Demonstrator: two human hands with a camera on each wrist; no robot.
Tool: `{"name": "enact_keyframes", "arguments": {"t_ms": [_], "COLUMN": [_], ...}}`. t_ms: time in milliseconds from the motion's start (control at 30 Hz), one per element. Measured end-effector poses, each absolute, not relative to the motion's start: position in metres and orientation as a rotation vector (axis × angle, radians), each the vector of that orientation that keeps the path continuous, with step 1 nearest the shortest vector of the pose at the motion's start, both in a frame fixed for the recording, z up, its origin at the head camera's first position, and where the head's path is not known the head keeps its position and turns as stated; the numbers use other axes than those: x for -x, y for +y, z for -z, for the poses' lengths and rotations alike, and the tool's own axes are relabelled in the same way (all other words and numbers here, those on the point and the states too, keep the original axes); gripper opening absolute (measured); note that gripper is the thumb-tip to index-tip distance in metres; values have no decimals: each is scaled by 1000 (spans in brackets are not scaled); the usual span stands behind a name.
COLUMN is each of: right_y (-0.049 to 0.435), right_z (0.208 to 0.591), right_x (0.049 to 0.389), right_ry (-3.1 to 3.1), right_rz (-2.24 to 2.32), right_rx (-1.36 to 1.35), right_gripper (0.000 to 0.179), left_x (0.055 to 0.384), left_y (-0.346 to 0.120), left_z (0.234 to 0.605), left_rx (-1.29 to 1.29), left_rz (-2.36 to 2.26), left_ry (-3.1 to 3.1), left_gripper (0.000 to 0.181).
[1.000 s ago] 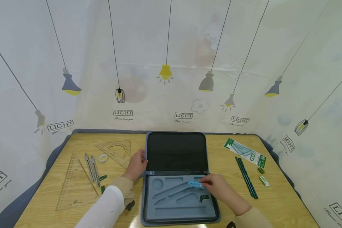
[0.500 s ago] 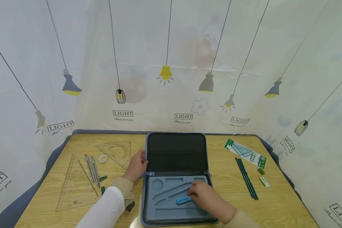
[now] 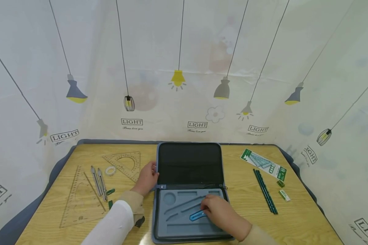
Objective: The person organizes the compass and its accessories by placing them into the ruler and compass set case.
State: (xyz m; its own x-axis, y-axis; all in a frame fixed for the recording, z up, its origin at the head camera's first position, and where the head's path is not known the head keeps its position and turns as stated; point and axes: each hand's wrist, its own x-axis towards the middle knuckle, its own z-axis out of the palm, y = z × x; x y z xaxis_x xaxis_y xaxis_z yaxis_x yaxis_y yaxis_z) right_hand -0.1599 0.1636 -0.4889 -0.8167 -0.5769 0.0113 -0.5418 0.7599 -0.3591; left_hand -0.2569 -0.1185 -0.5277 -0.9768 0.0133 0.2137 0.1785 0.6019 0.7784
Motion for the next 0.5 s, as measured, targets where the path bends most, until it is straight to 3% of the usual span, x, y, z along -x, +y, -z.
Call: {"name": "enact_keyframes", "arguments": {"t_ms": [500], "right_y": [166], "right_z": [498], "right_x": [163], "right_ry": [2861], "right_rz": [576], "right_rx": [933], "right_gripper": [12], "left_x": [255], "left_y": [-118], "left_z": [525], "left_rx": [152], "left_rz": [1314], "left_ry": [-2656], "left_gripper": [34]}}
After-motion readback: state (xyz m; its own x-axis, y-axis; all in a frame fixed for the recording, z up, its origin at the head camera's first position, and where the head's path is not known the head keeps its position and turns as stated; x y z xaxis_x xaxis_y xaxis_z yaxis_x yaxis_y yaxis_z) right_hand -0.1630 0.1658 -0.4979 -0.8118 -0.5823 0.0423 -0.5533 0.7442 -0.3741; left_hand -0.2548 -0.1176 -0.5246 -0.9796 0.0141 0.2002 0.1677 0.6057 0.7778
